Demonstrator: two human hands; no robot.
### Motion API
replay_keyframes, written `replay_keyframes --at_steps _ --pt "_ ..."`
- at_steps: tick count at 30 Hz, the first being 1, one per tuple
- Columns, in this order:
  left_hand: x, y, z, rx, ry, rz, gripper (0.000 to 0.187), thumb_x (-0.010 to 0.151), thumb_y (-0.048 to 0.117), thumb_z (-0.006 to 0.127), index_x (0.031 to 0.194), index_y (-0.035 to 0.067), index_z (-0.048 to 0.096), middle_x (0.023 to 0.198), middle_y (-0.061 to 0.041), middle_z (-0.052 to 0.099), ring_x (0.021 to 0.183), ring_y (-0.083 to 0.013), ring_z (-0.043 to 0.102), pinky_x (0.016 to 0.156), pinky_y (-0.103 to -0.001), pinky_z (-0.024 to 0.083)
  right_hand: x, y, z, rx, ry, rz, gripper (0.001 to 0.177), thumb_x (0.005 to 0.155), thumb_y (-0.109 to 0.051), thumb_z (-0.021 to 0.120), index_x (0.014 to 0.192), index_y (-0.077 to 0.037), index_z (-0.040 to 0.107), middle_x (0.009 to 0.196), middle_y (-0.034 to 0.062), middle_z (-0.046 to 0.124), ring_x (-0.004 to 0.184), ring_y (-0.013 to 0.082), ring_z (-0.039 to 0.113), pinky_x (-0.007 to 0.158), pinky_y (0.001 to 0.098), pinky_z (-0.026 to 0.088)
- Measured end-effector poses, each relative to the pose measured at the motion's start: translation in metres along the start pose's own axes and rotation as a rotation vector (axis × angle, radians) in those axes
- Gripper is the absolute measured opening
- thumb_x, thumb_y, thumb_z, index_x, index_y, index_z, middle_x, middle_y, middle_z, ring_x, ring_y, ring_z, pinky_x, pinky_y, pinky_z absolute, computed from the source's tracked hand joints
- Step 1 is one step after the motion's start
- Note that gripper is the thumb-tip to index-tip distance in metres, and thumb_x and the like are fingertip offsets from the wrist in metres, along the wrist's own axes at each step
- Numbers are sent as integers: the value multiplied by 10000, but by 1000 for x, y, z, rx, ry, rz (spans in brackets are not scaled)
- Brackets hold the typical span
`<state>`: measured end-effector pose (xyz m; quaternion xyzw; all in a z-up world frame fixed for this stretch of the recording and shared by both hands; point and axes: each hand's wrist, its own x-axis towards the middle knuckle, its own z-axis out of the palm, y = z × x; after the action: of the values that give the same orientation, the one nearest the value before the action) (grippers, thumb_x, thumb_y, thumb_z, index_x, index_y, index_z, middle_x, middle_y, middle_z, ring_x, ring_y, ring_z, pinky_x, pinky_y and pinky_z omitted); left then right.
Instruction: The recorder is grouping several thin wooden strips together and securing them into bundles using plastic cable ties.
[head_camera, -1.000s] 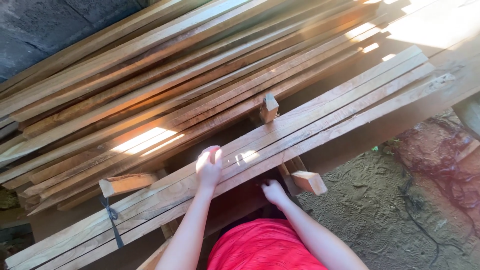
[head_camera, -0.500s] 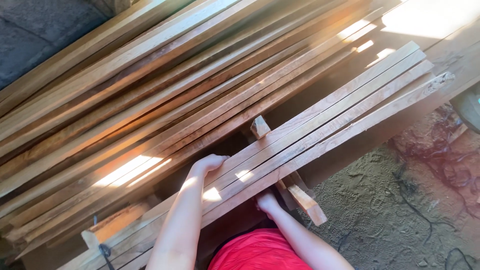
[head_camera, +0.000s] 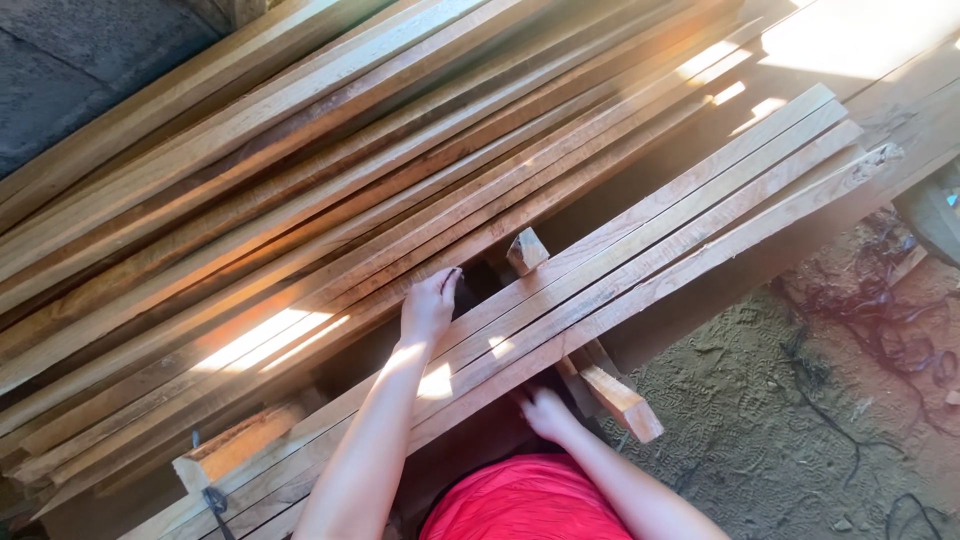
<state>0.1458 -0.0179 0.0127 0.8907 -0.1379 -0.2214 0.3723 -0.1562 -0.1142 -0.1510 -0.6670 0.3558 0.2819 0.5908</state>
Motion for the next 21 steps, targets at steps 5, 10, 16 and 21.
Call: replay_keyframes --at_steps 5,10,16,21 --pt "-13 -8 -2 -79 179 301 216 992 283 651 1082 140 785 905 -141 762 808 -317 735 697 -393 555 -88 -76 -26 -251 179 -406 301 1003 -294 617 1018 -6 705 916 167 746 863 324 726 766 400 561" --pt "-57 15 -24 -48 158 314 208 971 247 680 1078 111 795 915 -144 768 821 -296 748 687 -368 565 -128 -155 -45 -456 291 -580 287 937 -287 642 909 -7 702 959 174 702 906 366 683 749 432 532" --pt "-74 18 -28 -132 113 176 250 970 300 678 1112 122 783 977 -158 764 834 -273 768 726 -344 579 -71 -181 -46 79 -73 -375 304 1034 -311 608 1136 -97 797 862 180 648 769 302 574 781 402 458" --pt "-76 14 -30 -95 150 144 259 978 286 674 1116 101 792 943 -172 756 791 -288 752 701 -353 573 -27 -212 -35 996 -195 -421 621 1079 -482 293 1188 -8 679 1067 110 721 889 217 695 857 353 532"
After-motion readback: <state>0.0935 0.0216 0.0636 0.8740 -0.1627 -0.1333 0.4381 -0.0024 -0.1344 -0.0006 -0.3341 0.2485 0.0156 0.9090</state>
